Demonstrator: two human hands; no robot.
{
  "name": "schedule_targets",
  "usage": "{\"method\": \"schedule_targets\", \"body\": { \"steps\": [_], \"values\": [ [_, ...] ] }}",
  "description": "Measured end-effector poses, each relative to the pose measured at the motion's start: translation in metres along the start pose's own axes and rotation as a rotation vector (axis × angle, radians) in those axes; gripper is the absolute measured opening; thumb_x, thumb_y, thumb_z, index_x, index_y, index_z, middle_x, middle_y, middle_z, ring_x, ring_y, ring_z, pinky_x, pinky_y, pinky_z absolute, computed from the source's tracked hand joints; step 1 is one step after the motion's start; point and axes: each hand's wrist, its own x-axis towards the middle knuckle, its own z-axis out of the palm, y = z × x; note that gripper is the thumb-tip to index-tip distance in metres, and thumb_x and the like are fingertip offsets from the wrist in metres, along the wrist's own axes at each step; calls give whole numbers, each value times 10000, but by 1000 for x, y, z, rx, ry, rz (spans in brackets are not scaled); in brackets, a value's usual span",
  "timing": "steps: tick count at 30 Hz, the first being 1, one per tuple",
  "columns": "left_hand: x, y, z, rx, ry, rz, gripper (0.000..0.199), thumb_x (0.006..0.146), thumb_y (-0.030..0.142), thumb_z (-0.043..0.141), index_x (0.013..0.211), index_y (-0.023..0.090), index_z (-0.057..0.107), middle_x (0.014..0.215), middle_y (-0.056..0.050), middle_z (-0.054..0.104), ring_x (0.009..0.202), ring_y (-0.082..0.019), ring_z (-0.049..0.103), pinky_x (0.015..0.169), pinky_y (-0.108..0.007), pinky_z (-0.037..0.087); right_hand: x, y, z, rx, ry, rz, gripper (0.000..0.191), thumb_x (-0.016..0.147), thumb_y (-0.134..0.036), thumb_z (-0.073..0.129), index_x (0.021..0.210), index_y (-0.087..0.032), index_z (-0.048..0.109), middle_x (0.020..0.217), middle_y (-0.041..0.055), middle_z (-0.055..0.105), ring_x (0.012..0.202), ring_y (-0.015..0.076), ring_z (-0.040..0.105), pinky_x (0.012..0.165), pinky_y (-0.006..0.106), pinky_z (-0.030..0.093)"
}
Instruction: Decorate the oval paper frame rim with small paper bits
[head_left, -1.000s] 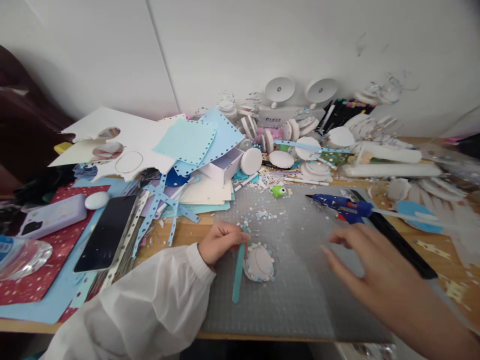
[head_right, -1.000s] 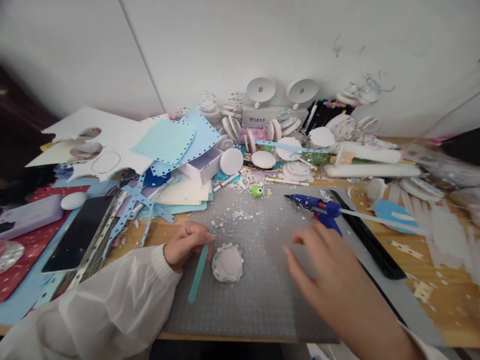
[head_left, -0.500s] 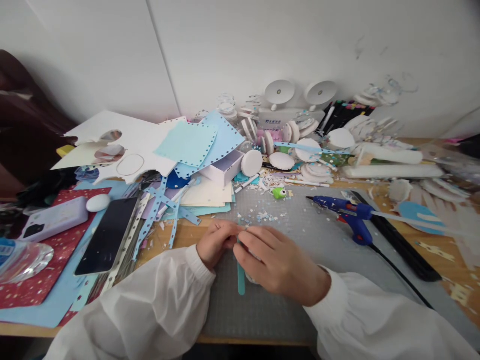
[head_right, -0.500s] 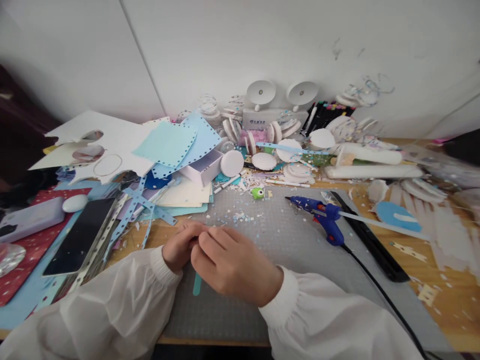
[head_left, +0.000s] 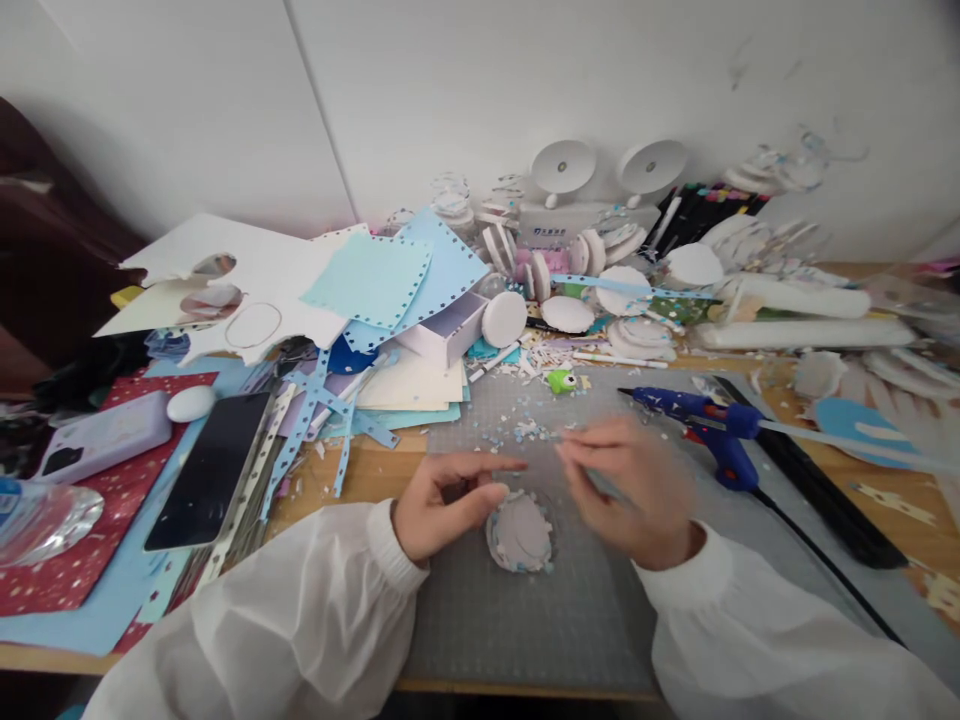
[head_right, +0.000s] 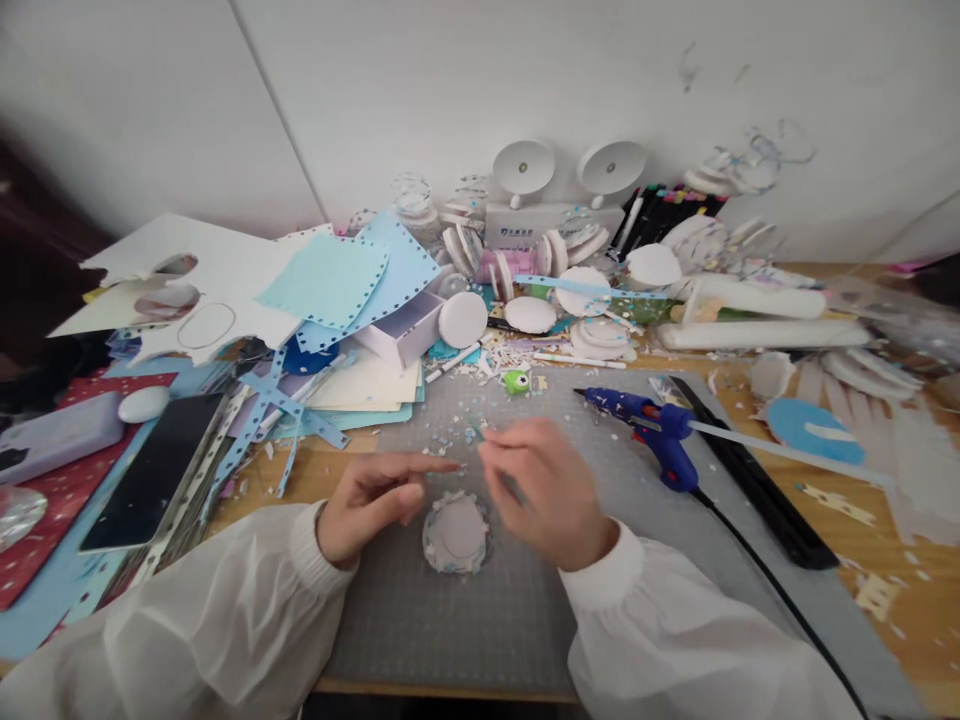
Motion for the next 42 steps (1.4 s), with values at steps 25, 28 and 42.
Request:
{"method": "schedule_targets", "body": {
  "steps": [25, 28, 42],
  "values": [
    [12, -15, -9, 312, 20, 252, 759, 527, 438, 814, 1184, 195, 522, 1038, -94, 524, 916, -235, 507, 785, -342, 430, 1, 2, -19, 1174, -118, 685, 147, 764, -245, 641, 725, -226, 501, 568, -52, 416, 507, 109, 428, 452, 247, 365],
    [13, -15, -9, 396, 86, 288, 724, 513, 453, 816, 1131, 184, 550, 1011, -91, 530, 937, -249, 492, 801, -359, 414, -3, 0, -17, 1108, -98, 672, 118, 766, -195, 637, 741, -225, 525, 602, -35, 464, 555, 120, 457, 485, 259, 400],
    [14, -8, -5, 561, 296, 340, 576, 531, 415, 814, 975, 169, 542, 930, -66, 532, 870, -214, 472, 740, -320, 398, -7, -2, -13, 820, -15, 614, 141, 741, -71, 620, 742, -202, 569, 662, -7, 545, 632, 132, 535, 564, 282, 441]
  ]
}}
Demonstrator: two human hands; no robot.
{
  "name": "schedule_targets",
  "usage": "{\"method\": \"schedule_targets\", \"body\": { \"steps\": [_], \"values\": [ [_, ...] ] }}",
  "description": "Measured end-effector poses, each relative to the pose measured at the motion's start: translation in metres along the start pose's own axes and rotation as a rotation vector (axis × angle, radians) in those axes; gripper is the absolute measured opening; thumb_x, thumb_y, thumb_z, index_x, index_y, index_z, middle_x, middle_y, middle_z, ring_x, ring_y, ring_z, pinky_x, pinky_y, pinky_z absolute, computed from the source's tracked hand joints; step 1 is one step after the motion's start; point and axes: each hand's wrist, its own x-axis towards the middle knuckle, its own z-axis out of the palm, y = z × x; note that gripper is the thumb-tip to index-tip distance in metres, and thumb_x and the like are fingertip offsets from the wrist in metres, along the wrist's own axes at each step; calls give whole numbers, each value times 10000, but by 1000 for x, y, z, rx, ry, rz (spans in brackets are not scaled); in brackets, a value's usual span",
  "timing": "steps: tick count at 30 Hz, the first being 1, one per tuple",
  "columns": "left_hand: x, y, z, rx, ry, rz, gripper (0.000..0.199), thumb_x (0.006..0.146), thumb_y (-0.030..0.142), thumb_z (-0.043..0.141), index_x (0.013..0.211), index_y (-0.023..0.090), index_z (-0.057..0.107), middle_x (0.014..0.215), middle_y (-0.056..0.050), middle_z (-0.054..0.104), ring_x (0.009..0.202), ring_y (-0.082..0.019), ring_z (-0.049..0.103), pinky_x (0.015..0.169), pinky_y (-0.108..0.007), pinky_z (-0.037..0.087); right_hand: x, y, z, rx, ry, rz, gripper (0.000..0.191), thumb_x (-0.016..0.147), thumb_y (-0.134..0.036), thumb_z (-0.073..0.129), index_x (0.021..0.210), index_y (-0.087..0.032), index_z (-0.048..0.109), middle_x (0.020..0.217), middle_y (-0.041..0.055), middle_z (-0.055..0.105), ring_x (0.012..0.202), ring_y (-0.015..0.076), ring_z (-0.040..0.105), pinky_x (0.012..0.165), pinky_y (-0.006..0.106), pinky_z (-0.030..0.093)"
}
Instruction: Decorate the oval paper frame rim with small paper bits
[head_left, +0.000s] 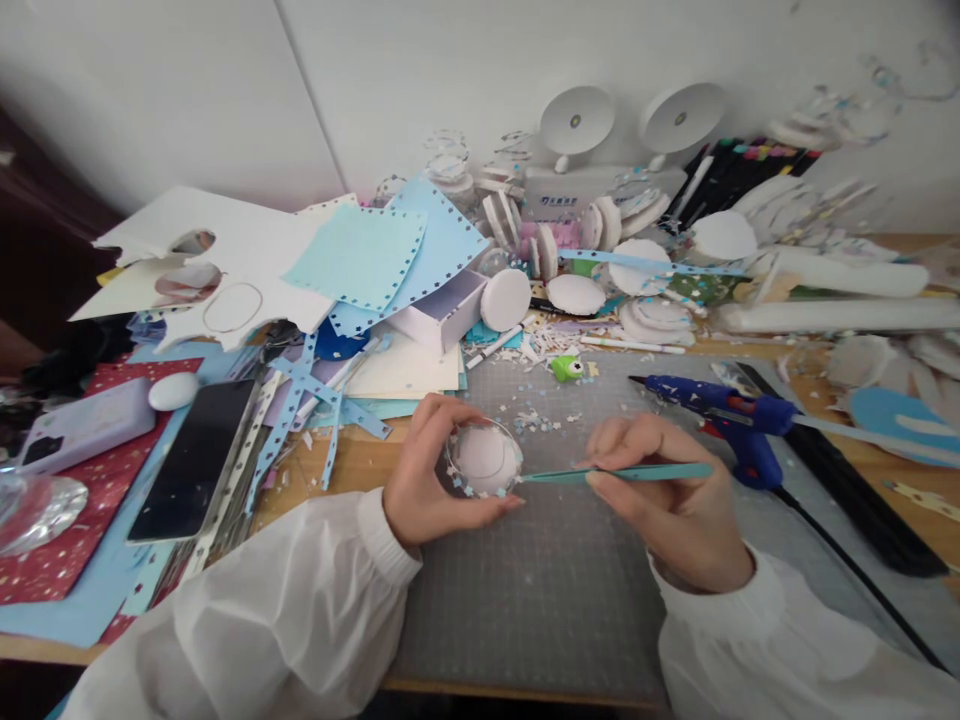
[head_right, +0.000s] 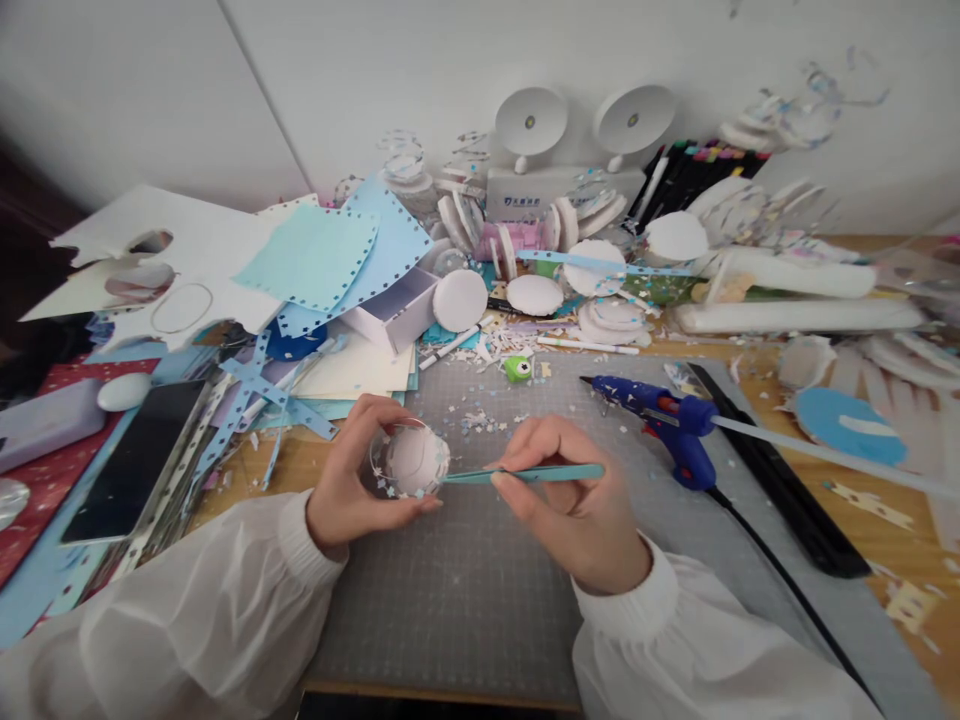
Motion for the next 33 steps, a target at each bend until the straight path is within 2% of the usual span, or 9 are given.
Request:
{"method": "schedule_targets", "body": {
  "steps": [22, 26, 33],
  "values": [
    [-1, -2, 1, 19, 46, 21, 571, 548, 379, 807, 1003, 181, 525, 930, -65, 527, 868, -217, 467, 728, -333, 403, 0, 2, 2, 10, -4, 32, 147, 742, -84, 635, 765, -223, 595, 688, 4, 545, 678, 140, 526, 618, 293, 438],
    [-2, -2, 1, 7, 50, 32, 574, 547, 386, 809, 1003, 182, 526, 938, -67, 526, 881, -221, 466, 738, -339, 402, 0, 6, 1, 41, 3, 112, 118, 750, -122, 650, 758, -222, 588, 706, -2, 542, 682, 127, 519, 606, 267, 422],
    [-1, -1, 1, 11, 59, 56, 588, 550, 394, 810, 1016, 185, 518, 946, -71, 518, 885, -224, 468, 740, -344, 407, -2, 14, 4, 207, -6, 363, 104, 743, -246, 691, 753, -220, 591, 717, -14, 537, 622, 96, 496, 550, 235, 382]
  ]
}}
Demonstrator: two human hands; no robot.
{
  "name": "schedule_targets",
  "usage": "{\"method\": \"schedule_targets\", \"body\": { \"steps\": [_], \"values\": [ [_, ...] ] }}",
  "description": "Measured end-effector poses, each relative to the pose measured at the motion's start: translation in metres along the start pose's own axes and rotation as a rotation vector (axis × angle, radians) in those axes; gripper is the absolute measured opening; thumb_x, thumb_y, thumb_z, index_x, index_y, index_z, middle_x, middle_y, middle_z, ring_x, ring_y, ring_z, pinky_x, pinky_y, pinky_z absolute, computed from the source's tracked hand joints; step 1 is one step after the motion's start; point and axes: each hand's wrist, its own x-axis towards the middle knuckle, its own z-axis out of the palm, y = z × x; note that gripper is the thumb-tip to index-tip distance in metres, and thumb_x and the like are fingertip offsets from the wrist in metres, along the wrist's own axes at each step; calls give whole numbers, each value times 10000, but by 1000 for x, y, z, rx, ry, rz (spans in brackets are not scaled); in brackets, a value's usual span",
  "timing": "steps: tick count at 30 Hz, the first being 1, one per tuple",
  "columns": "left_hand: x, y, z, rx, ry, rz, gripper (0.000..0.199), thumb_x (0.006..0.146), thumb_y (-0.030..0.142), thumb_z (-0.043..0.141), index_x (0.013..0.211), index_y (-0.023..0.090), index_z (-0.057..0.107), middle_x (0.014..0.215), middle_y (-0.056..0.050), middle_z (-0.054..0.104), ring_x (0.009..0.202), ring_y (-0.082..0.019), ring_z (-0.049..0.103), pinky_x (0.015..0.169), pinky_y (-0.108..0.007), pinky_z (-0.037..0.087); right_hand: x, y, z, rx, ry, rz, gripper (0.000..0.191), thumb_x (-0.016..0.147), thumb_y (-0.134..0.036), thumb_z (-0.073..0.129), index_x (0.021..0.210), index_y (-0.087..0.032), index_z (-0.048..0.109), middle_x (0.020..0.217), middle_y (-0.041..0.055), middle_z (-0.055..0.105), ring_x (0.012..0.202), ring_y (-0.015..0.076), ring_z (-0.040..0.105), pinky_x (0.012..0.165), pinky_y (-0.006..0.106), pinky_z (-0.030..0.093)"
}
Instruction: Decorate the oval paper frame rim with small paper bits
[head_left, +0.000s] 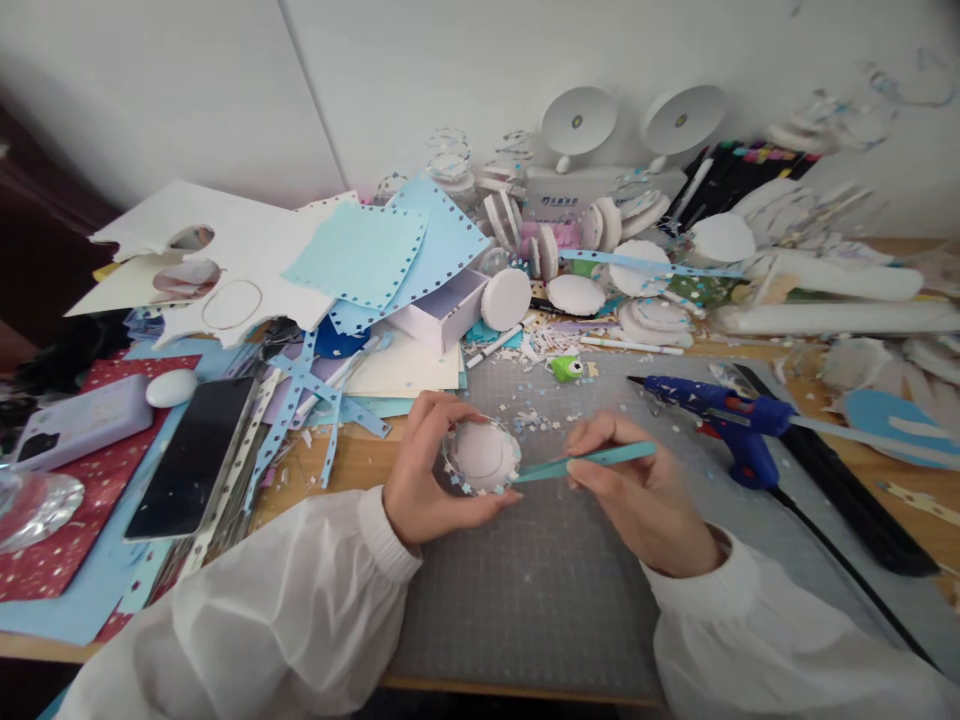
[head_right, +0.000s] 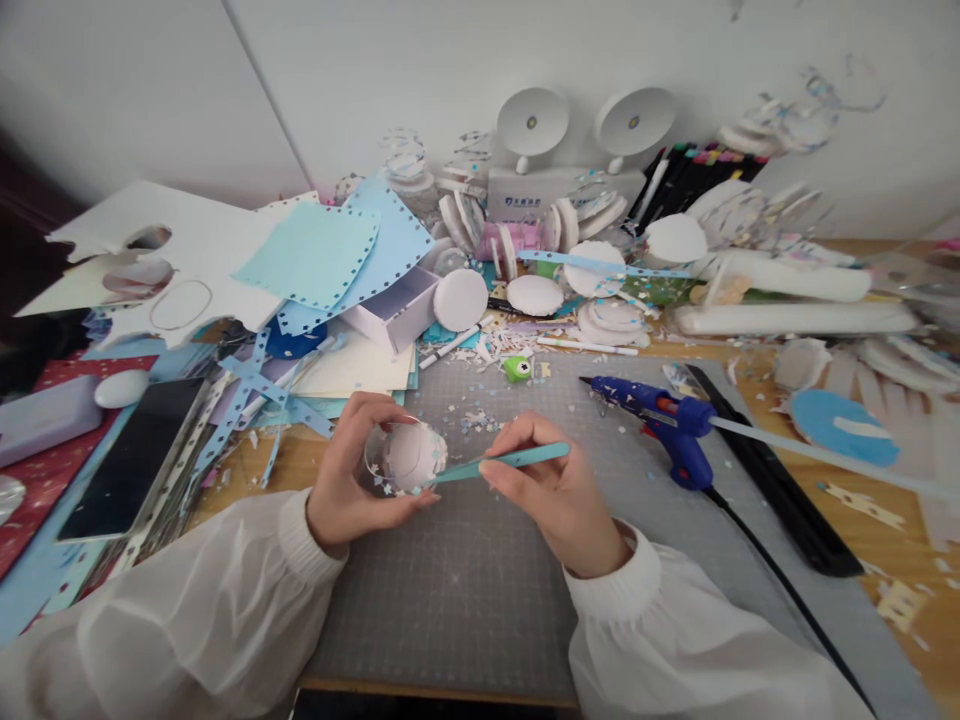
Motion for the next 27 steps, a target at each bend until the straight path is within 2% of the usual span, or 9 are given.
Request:
{"method": "schedule_targets", "body": {
  "steps": [4, 9, 18, 27],
  "values": [
    [0, 0, 0, 7, -3, 2, 589, 550, 406, 807, 1014, 187, 518, 953, -76, 514, 890, -228, 470, 744, -350, 413, 0, 0, 4, 98, 8, 105, 146, 713, -273, 720, 737, -211, 590, 664, -24, 535, 572, 85, 498, 527, 227, 378],
    [-1, 1, -1, 11, -11, 3, 581, 550, 396, 808, 1009, 187, 521, 953, -78, 516, 902, -235, 472, 757, -362, 419, 1, -1, 8, 149, 30, 158, 164, 688, -275, 740, 714, -204, 594, 612, -31, 534, 534, 76, 490, 504, 217, 367],
    [1, 2, -1, 5, -14, 19, 578, 532, 405, 813, 985, 186, 529, 944, -78, 530, 907, -240, 471, 762, -364, 418, 0, -1, 9, 137, 54, 140, 177, 658, -274, 754, 690, -194, 599, 572, -31, 531, 492, 90, 492, 460, 235, 373],
    [1, 0, -1, -33, -11, 26, 560, 575, 404, 774, 1023, 199, 509, 926, -65, 524, 871, -228, 473, 717, -348, 404, 3, -5, 9, 220, 61, 181, 161, 667, -283, 746, 725, -208, 616, 595, -29, 535, 549, 101, 511, 510, 245, 396]
  ]
}}
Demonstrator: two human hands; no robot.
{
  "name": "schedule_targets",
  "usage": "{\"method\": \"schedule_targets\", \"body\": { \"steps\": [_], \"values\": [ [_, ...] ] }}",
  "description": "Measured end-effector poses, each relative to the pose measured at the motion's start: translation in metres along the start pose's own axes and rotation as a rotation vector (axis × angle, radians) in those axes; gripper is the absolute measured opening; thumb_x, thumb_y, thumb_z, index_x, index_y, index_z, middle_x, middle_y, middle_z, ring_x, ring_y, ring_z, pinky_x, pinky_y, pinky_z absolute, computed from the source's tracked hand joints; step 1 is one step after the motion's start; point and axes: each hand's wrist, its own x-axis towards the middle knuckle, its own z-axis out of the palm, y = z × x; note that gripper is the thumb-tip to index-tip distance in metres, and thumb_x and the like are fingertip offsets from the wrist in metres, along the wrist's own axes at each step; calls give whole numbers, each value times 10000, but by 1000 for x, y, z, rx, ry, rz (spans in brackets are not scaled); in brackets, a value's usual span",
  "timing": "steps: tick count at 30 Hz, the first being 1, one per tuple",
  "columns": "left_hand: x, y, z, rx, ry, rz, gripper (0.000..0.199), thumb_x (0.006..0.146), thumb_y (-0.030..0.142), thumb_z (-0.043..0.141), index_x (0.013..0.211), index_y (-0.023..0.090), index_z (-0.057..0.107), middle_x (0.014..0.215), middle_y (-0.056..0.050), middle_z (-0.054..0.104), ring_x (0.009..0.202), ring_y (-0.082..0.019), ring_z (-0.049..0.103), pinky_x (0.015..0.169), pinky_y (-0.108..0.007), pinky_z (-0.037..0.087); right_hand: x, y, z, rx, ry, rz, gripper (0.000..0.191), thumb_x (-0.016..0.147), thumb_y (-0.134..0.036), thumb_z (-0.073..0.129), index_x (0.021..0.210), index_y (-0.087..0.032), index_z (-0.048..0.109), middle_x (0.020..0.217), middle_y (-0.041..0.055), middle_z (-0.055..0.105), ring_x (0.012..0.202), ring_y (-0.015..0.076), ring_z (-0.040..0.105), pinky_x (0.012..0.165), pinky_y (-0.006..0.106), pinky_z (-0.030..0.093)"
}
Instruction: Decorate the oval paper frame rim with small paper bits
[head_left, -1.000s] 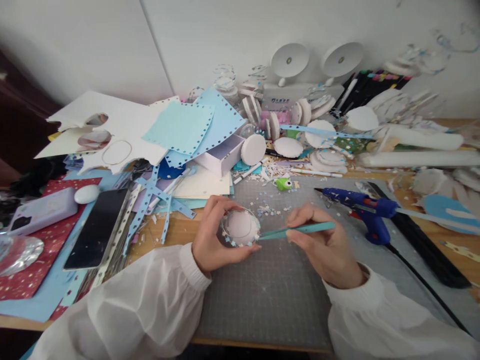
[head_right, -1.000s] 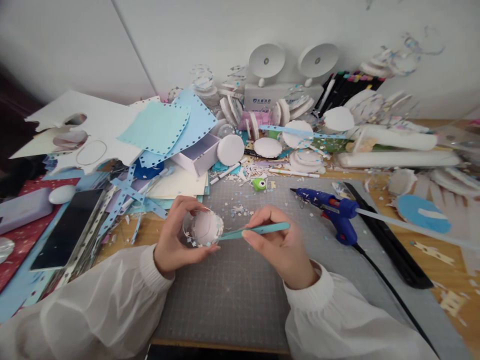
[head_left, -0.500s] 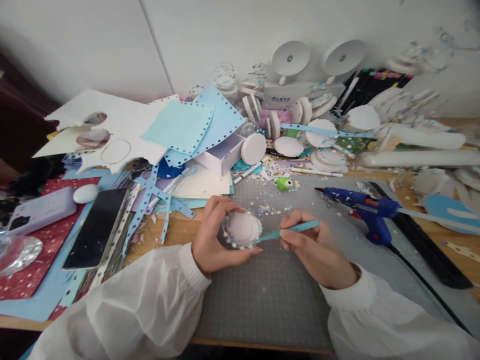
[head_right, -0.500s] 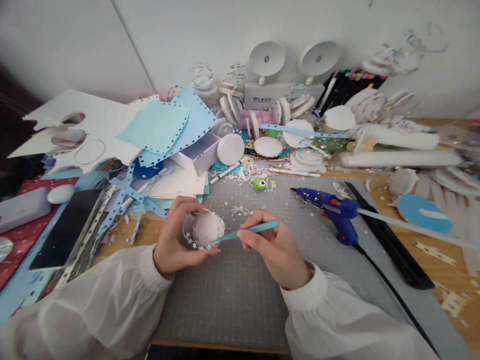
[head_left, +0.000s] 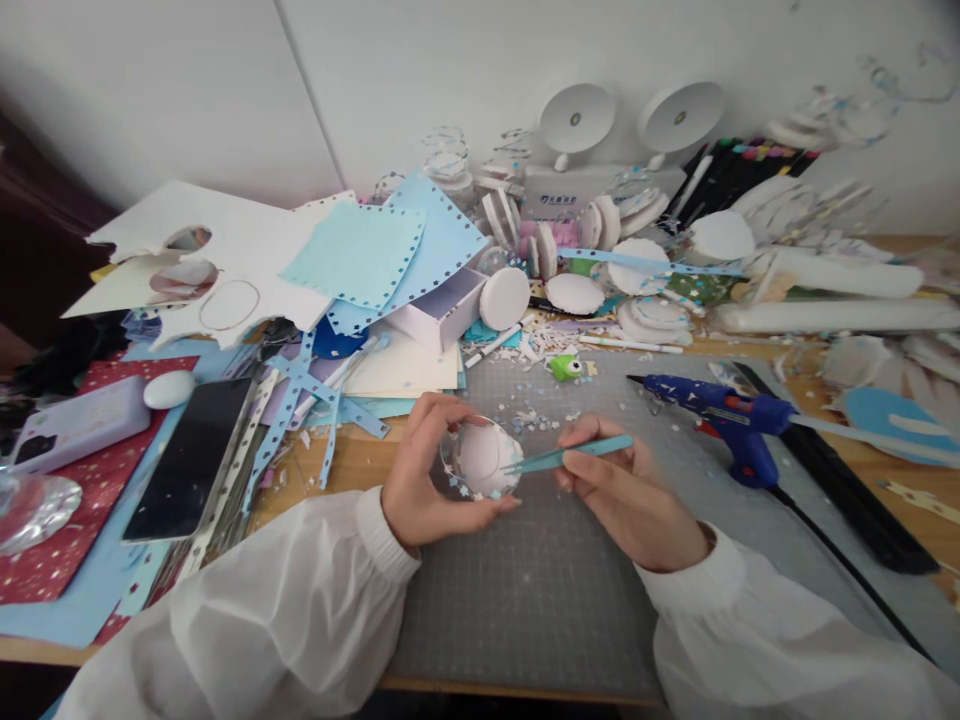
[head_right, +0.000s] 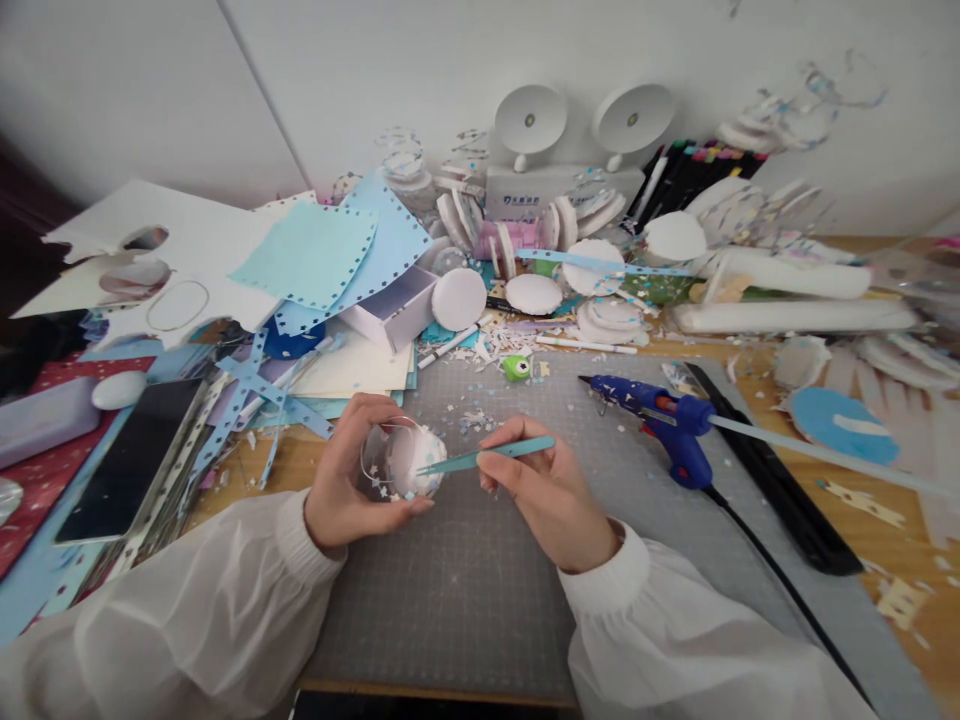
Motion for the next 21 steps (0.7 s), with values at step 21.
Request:
{"method": "schedule_targets", "body": {
  "steps": [21],
  "values": [
    [-1, 0, 0, -38, -20, -20, 581, 572, 420, 782, 1020, 195, 488, 923, -61, 508, 820, -210, 472, 689, -333, 396, 0, 1, 0, -51, -35, -6, 212, 650, -299, 760, 702, -194, 583, 605, -32, 533, 487, 81, 485, 447, 227, 363]
  ]
}}
